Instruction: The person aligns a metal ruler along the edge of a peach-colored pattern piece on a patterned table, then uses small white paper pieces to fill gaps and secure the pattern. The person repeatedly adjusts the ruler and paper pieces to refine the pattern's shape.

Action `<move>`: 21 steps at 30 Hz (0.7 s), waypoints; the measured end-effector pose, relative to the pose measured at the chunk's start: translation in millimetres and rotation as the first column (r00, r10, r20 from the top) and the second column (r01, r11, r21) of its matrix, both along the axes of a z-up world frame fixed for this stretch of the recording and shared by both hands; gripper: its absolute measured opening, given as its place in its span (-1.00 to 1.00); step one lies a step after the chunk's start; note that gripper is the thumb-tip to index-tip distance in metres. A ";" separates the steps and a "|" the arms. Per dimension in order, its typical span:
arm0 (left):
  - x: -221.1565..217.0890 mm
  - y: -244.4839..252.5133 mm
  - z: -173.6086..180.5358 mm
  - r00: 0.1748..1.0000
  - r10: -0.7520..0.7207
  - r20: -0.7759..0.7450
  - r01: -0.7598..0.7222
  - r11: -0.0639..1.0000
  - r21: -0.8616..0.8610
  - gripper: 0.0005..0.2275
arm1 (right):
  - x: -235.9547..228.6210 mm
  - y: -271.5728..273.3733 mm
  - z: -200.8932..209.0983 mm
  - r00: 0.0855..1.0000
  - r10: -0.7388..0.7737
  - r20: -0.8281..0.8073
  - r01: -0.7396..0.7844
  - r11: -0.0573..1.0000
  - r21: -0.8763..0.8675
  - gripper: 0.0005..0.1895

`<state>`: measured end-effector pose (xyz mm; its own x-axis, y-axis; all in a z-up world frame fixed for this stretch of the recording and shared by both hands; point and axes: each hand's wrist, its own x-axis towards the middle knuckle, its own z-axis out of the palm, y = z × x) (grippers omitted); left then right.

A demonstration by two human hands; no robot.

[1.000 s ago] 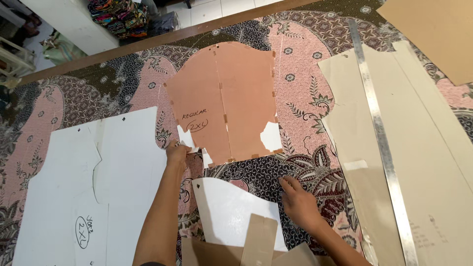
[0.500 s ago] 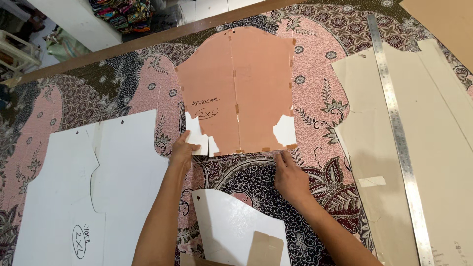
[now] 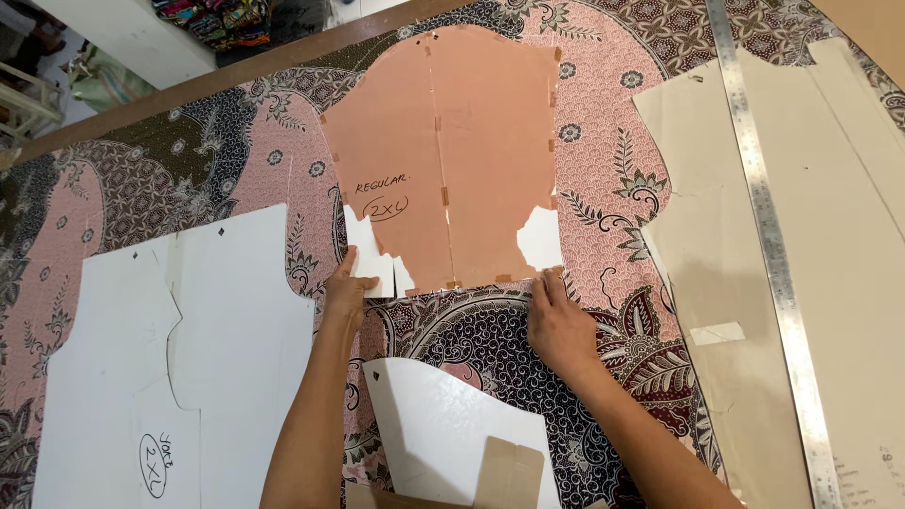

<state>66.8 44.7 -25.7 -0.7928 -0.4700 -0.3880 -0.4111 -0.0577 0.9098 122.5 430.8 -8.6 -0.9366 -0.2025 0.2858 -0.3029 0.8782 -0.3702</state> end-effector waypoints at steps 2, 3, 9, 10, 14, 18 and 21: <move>2.6 0.3 -1.9 1.000 0.020 -0.024 -0.019 0.999 0.043 -0.21 | 0.7 -0.8 -2.2 1.000 0.000 -0.002 0.000 1.000 -0.003 -0.57; 3.8 1.0 -3.3 0.999 0.031 -0.042 -0.027 0.996 0.085 -0.21 | 1.1 -1.0 -3.7 1.000 -0.004 0.011 0.004 1.000 0.000 -0.58; 5.5 0.8 -7.1 0.995 0.049 -0.088 -0.036 0.989 0.146 -0.21 | 0.6 -0.1 -7.3 1.000 -0.003 -0.008 0.003 1.000 0.017 -0.60; 4.6 1.0 -7.4 0.993 0.059 -0.100 -0.041 0.985 0.170 -0.21 | 0.5 0.2 -7.3 1.000 -0.001 -0.024 0.001 1.000 0.012 -0.61; 4.1 2.6 -5.8 0.994 0.063 -0.087 -0.049 0.986 0.160 -0.21 | 1.6 0.3 -8.4 1.000 -0.001 -0.018 0.001 1.000 0.013 -0.58; 8.5 7.2 0.0 0.996 0.053 -0.071 -0.045 0.993 0.112 -0.22 | 1.0 0.3 -9.5 1.000 -0.005 0.017 0.005 1.000 0.016 -0.59; 13.3 11.8 4.5 0.995 0.064 -0.075 -0.055 0.992 0.117 -0.23 | 0.2 1.1 -9.0 0.997 0.004 0.082 -0.007 0.999 0.036 -0.56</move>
<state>80.1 56.5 -21.2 -0.7948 -0.4731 -0.3800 -0.3317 -0.1857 0.9249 122.6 431.9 -17.6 -0.9554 -0.2168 0.2004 -0.2778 0.8897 -0.3622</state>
